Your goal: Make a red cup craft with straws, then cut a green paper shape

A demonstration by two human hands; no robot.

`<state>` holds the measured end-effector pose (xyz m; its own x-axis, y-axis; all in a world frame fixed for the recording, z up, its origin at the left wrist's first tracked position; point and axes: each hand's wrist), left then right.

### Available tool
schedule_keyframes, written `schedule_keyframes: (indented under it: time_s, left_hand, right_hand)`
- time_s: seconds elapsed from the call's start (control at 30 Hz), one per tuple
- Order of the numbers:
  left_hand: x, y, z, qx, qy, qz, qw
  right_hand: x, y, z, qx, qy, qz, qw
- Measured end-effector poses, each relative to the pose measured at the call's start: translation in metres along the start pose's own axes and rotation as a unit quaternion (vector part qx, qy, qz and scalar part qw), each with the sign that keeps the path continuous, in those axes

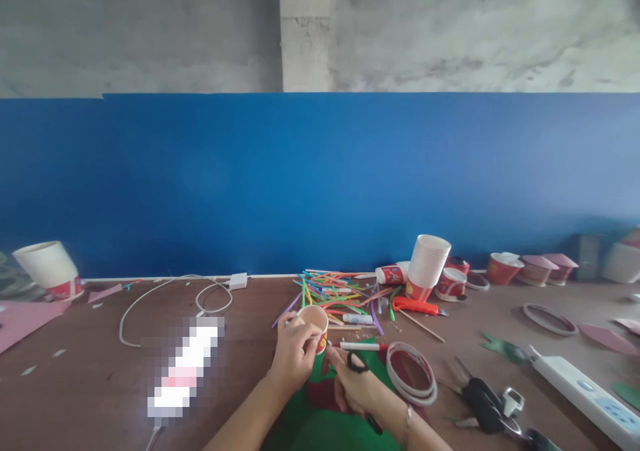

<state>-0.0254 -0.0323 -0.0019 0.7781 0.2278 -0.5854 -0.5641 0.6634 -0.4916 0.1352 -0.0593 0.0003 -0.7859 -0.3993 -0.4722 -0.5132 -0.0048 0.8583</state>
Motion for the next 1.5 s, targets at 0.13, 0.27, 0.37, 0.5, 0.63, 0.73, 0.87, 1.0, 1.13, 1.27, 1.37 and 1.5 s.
schedule_keyframes:
  time_s: [0.13, 0.27, 0.37, 0.5, 0.63, 0.73, 0.87, 1.0, 1.13, 1.27, 1.37, 1.5]
  left_hand:
    - [0.001, -0.001, 0.000, -0.006, 0.001, -0.004, 1.000]
    - [0.001, -0.002, 0.000, -0.004, -0.008, -0.007, 1.000]
    - [0.001, -0.002, -0.001, -0.005, -0.013, -0.006, 1.000]
    - [0.002, -0.004, -0.001, -0.012, -0.011, -0.005, 1.000]
    - [0.002, -0.006, 0.000, -0.007, -0.014, -0.004, 1.000]
    - [0.002, -0.007, 0.000, 0.004, -0.021, 0.005, 1.000]
    - [0.001, -0.009, 0.000, 0.011, -0.022, 0.010, 1.000]
    - [0.000, -0.008, -0.001, 0.001, -0.015, 0.009, 1.000]
    - [0.002, -0.007, 0.000, 0.019, -0.032, 0.018, 0.999]
    - [0.003, -0.007, 0.000, 0.026, -0.033, 0.022, 0.999]
    - [0.002, -0.008, -0.001, 0.027, -0.013, 0.019, 0.999]
    - [0.002, -0.010, -0.001, 0.021, 0.001, 0.014, 1.000]
  right_hand:
    - [0.000, 0.001, 0.003, 0.069, 0.100, 0.060, 0.991]
    - [0.010, -0.004, 0.001, -0.021, -0.138, -0.064, 0.988]
    - [0.011, -0.006, 0.001, -0.046, -0.122, -0.040, 0.991]
    - [-0.006, -0.002, 0.006, 0.035, 0.107, 0.068, 0.991]
    - [-0.008, -0.002, 0.004, 0.038, 0.119, 0.048, 0.991]
    - [0.002, -0.005, -0.003, -0.019, -0.073, -0.052, 0.996]
    - [-0.001, -0.004, -0.002, -0.050, -0.061, -0.043, 0.996]
    - [-0.013, -0.005, 0.008, -0.031, 0.192, 0.075, 0.978]
    - [-0.003, -0.010, 0.004, -0.018, 0.013, -0.025, 0.999]
    - [0.004, -0.011, -0.001, -0.063, -0.081, -0.052, 0.993]
    - [-0.005, -0.007, 0.005, -0.002, 0.062, 0.013, 0.998]
    - [-0.009, -0.003, 0.010, 0.081, 0.159, 0.078, 0.981]
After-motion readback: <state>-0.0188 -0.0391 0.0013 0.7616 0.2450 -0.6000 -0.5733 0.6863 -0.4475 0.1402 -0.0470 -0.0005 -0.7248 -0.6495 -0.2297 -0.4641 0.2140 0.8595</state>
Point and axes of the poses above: each hand's wrist, its own z-axis towards the middle knuckle, its own x-axis out of the palm, y = z × x, and after that the axes turned 6 degrees about -z, right-handed
